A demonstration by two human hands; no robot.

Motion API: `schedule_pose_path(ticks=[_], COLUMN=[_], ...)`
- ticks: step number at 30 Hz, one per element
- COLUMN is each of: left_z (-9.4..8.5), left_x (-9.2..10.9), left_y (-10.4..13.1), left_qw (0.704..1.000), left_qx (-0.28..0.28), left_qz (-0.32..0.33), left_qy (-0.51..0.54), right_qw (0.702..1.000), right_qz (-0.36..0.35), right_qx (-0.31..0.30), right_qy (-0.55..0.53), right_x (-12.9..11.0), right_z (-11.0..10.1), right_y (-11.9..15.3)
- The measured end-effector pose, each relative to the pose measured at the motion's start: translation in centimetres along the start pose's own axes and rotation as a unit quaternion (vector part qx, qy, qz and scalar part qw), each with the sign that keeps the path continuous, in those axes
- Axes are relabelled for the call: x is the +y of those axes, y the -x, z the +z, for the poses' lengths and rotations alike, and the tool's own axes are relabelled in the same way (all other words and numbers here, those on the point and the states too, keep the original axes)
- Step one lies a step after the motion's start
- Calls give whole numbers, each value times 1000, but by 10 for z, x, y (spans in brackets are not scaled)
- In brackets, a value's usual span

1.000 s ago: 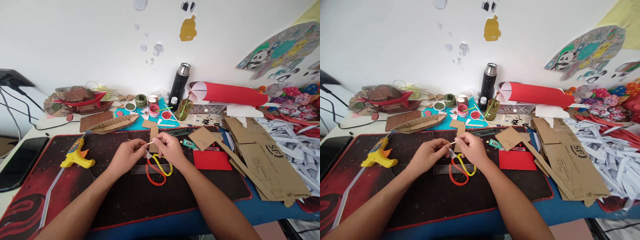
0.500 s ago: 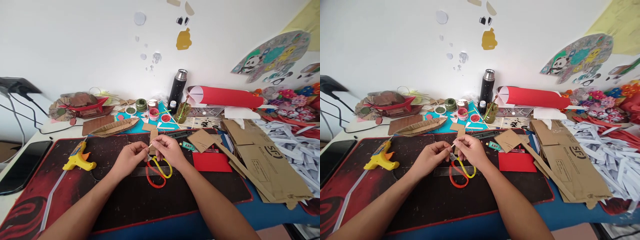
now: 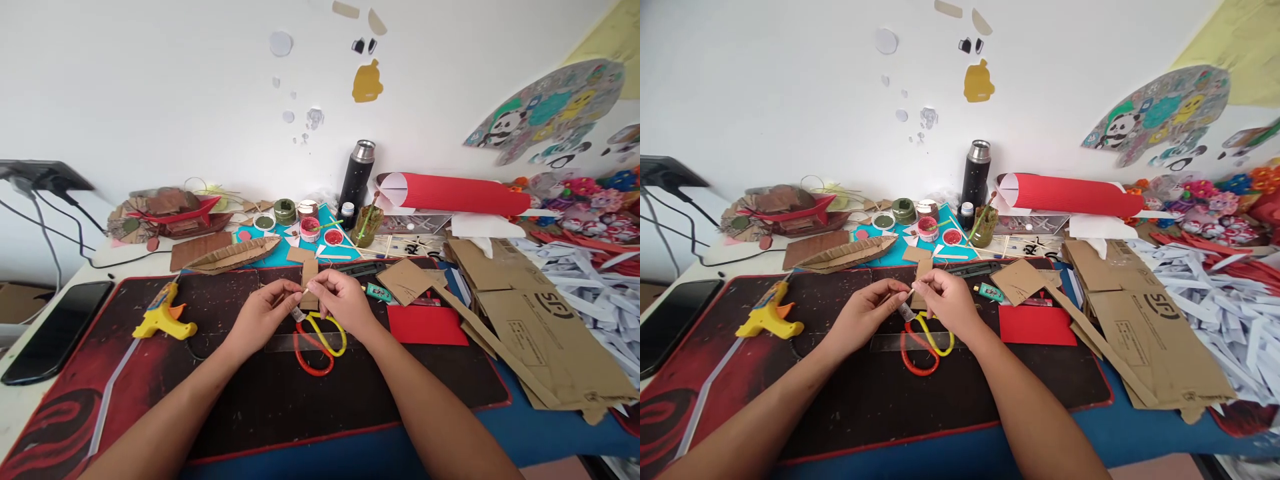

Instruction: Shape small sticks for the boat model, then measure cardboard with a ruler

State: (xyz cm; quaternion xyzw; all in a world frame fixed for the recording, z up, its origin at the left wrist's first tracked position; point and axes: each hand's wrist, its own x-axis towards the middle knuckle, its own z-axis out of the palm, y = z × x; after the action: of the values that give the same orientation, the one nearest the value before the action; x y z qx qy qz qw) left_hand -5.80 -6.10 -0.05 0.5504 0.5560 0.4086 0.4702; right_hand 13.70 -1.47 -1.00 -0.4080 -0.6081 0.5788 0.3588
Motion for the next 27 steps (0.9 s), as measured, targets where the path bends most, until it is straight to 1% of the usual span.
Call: schedule_pose_path(ticks=[5,9,11,14,17,18,20,22,25,27], left_z=[3,0,-4,-13,-30,-36,-52,-70,-99,-116], left_x=[-2,-2,-1,4,14,18,27,35,43,45], left_y=[1,0,-1,-3,-3,-3,0,3,9,12], left_qw=[999,997,997,996,994,992,984,978,971,968], left_qx=[1,16,33,77,110,126,168,200,235,251], left_qz=[31,43,42,40,17,19,47,63,44,23], left_qy=[-33,-56,-47,-30,8,18,25,11,7,6], right_qw=[998,999,999,1000,999,999,998,997,994,992], right_qz=[-20,-7,1,1,-2,-1,-1,-3,-13,-22], right_qx=[-7,-24,-24,-10,-4,-6,-12,-19,-24,-27], right_qy=[55,43,27,24,45,54,69,81,104,123], right_x=[4,2,0,-2,0,1,4,7,11,12], right_z=[3,5,5,3,1,1,1,1,1,0], right_y=[3,3,3,2,1,1,1,2,2,2])
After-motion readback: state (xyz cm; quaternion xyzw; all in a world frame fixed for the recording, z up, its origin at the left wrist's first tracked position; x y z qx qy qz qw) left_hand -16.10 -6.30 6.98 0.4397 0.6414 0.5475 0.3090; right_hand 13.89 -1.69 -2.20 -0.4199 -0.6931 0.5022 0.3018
